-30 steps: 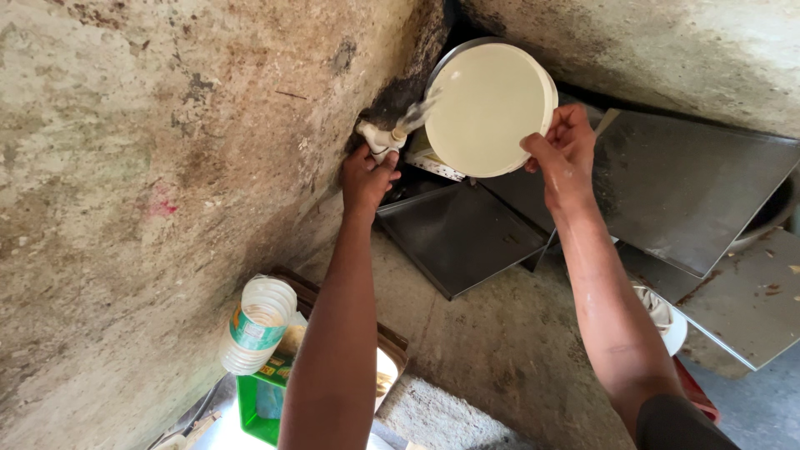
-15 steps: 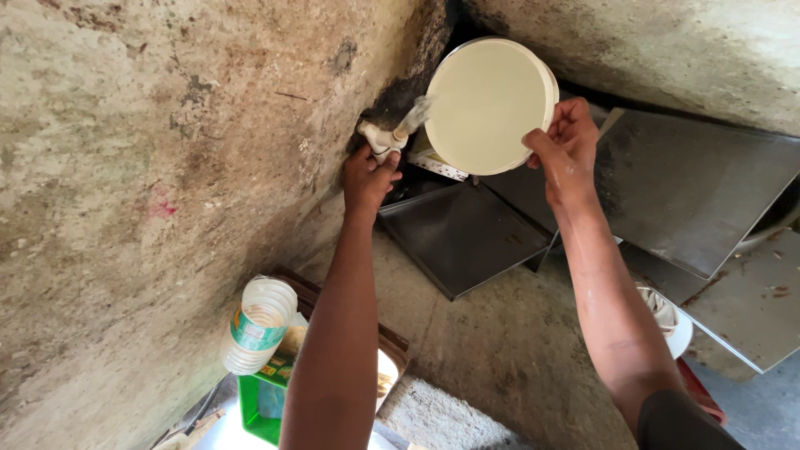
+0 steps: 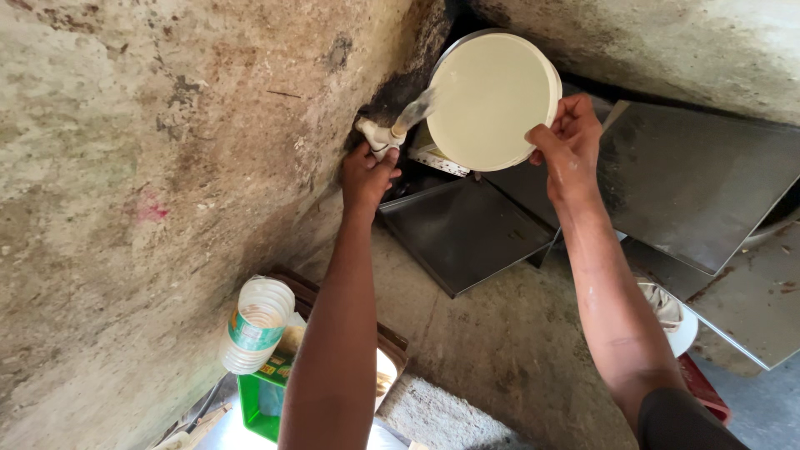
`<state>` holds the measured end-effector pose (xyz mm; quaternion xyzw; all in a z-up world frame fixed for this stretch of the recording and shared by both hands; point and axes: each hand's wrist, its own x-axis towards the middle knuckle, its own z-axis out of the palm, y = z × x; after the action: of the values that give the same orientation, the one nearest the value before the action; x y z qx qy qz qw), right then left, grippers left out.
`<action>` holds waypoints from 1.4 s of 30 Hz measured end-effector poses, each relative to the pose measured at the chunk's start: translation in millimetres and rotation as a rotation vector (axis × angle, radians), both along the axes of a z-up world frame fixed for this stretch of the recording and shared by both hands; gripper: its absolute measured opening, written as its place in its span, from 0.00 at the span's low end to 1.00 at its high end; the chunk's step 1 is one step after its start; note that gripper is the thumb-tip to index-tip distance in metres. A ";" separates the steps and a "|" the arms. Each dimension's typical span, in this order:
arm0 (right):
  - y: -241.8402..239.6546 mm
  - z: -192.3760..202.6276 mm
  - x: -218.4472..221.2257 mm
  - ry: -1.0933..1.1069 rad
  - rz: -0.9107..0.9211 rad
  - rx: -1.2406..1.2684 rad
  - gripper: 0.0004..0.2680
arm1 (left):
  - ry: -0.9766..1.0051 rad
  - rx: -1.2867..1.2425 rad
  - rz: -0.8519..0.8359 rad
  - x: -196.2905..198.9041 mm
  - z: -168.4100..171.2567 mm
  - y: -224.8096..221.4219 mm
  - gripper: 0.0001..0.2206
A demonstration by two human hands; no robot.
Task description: The person fills a white plastic container with water from a wall-mounted tap multiple times and carries it across a kitchen area.
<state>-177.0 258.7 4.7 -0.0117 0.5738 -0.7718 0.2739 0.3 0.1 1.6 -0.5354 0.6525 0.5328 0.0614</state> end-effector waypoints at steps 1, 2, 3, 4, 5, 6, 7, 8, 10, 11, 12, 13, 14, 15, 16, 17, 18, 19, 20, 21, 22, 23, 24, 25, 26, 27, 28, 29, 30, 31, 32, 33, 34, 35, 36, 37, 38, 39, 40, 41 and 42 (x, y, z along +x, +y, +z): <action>0.8 -0.4 0.1 0.009 0.009 -0.021 0.10 | -0.002 0.000 0.000 -0.1 0.0 -0.1 0.18; 0.7 -1.2 0.4 0.007 0.009 -0.021 0.10 | 0.000 -0.001 0.002 -0.2 -0.7 -0.5 0.18; 0.5 -2.4 0.1 0.007 0.000 -0.015 0.10 | 0.003 -0.003 0.004 -0.1 -1.9 -0.8 0.18; 0.4 -3.7 -0.2 0.006 -0.010 -0.009 0.11 | 0.002 -0.003 0.004 0.5 -3.4 -1.0 0.18; 0.4 -5.0 -0.3 0.005 -0.010 -0.008 0.11 | 0.018 0.008 0.009 1.3 -5.1 -1.3 0.18; 0.5 -6.1 -0.5 0.000 -0.016 -0.012 0.11 | 0.033 0.019 0.014 2.4 -6.8 -1.6 0.18; 0.8 -7.0 -0.6 -0.003 -0.023 -0.015 0.11 | 0.032 0.019 0.013 3.4 -8.3 -1.9 0.18; 1.2 -7.5 -0.4 -0.004 -0.024 -0.016 0.11 | 0.035 0.020 0.014 4.3 -9.5 -2.2 0.18; 2.9 -7.6 -0.4 -0.001 -0.016 0.001 0.11 | 0.039 0.023 0.013 4.8 -11.8 -2.4 0.18; 3.2 -7.3 -0.3 -0.001 -0.017 0.000 0.11 | 0.045 0.016 0.012 5.1 -12.1 -2.5 0.17; 3.4 -6.8 0.1 -0.003 -0.016 -0.011 0.11 | 0.052 0.010 0.011 5.3 -12.0 -2.4 0.17; 3.0 -6.2 0.2 -0.005 -0.016 -0.025 0.11 | 0.053 0.007 0.010 4.6 -11.7 -2.6 0.17; 2.6 -5.5 0.2 -0.003 -0.016 -0.027 0.11 | 0.044 0.002 0.012 3.6 -11.4 -2.2 0.17; 2.0 -4.8 0.4 -0.010 -0.014 -0.030 0.11 | 0.035 -0.004 0.015 2.7 -10.7 -1.9 0.17; 1.4 -4.1 0.5 -0.017 -0.011 -0.033 0.11 | 0.036 -0.007 0.014 2.2 -9.6 -1.9 0.17; 1.1 -3.4 0.9 -0.016 -0.012 -0.035 0.11 | 0.020 -0.010 0.014 2.0 -8.7 -1.4 0.16; 0.7 -3.0 1.2 -0.022 -0.015 -0.038 0.11 | 0.004 -0.014 0.015 1.7 -7.8 -0.7 0.16; 0.2 -2.7 1.2 -0.028 -0.019 -0.041 0.11 | 0.005 -0.016 0.013 1.2 -6.8 -0.6 0.16; -0.5 -2.8 1.3 -0.027 -0.021 -0.044 0.11 | 0.005 -0.006 0.019 0.6 -5.7 -0.3 0.16; -1.2 -3.1 1.8 -0.035 -0.023 -0.045 0.11 | 0.005 0.005 0.026 0.0 -4.6 0.1 0.16; -1.7 -3.6 1.9 -0.043 -0.024 -0.046 0.11 | 0.006 0.002 0.024 -0.7 -3.5 0.8 0.16; -1.6 -4.1 2.2 -0.044 -0.026 -0.048 0.11 | 0.001 0.006 0.032 -0.9 -2.0 1.9 0.16; -1.8 -4.7 2.6 -0.050 -0.022 -0.048 0.11 | -0.005 0.010 0.041 -1.6 -0.3 2.6 0.17; -1.8 -5.2 2.8 -0.056 -0.018 -0.048 0.11 | -0.005 0.009 0.040 -2.6 1.5 3.5 0.17; -2.0 -5.7 3.0 -0.056 -0.018 -0.050 0.11 | -0.004 0.009 0.042 -3.8 3.7 4.2 0.17; -2.1 -6.1 3.0 -0.054 -0.016 -0.050 0.11 | -0.002 0.010 0.045 -5.0 6.2 5.2 0.18; -2.0 -6.5 3.2 -0.052 -0.013 -0.051 0.12 | -0.002 0.009 0.045 -6.1 9.1 5.6 0.18; -1.8 -6.9 3.1 -0.052 -0.013 -0.052 0.12 | -0.050 0.004 0.043 -7.3 11.9 5.6 0.18; -1.7 -7.2 3.3 -0.047 -0.006 -0.034 0.11 | -0.097 -0.002 0.040 -8.3 14.3 5.7 0.19; -1.7 -7.4 3.5 -0.041 0.002 -0.017 0.11 | -0.097 -0.002 0.040 -9.1 15.9 6.2 0.19; -1.9 -7.5 3.8 -0.041 0.002 -0.018 0.11 | -0.081 0.001 0.043 -9.6 16.8 6.8 0.19; -2.1 -7.3 4.4 -0.049 0.002 -0.031 0.11 | -0.066 0.005 0.046 -9.7 17.2 7.2 0.18; -2.0 -6.7 4.8 -0.058 0.002 -0.044 0.11 | -0.065 0.004 0.046 -9.4 17.4 7.5 0.18; -2.0 -6.0 5.0 -0.057 0.002 -0.045 0.11 | -0.050 0.011 0.048 -9.2 17.3 7.4 0.18; -2.1 -5.1 5.3 -0.063 0.000 -0.052 0.11 | -0.035 0.017 0.051 -9.0 17.1 7.4 0.18; -2.2 -4.1 5.5 -0.068 -0.001 -0.058 0.11 | -0.034 0.016 0.050 -8.8 16.9 7.5 0.18; -2.3 -3.2 5.8 -0.068 -0.002 -0.060 0.11 | -0.037 0.014 0.051 -8.6 16.6 7.5 0.18; -2.5 -2.4 5.9 -0.067 -0.005 -0.053 0.11 | -0.040 0.012 0.052 -8.5 16.2 7.5 0.18; -2.5 -1.7 5.9 -0.065 -0.007 -0.046 0.11 | -0.039 0.011 0.052 -8.2 15.7 7.5 0.18; -2.8 -0.9 5.7 -0.064 -0.008 -0.047 0.11 | -0.026 0.013 0.054 -8.0 15.4 7.3 0.17; -3.2 -0.2 5.7 -0.063 -0.006 -0.042 0.11 | -0.012 0.016 0.056 -8.1 15.0 6.9 0.17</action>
<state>-171.3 255.4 4.5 0.0089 0.5487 -0.7844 0.2891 -7.8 7.0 16.6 -0.5561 0.6328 0.5361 0.0548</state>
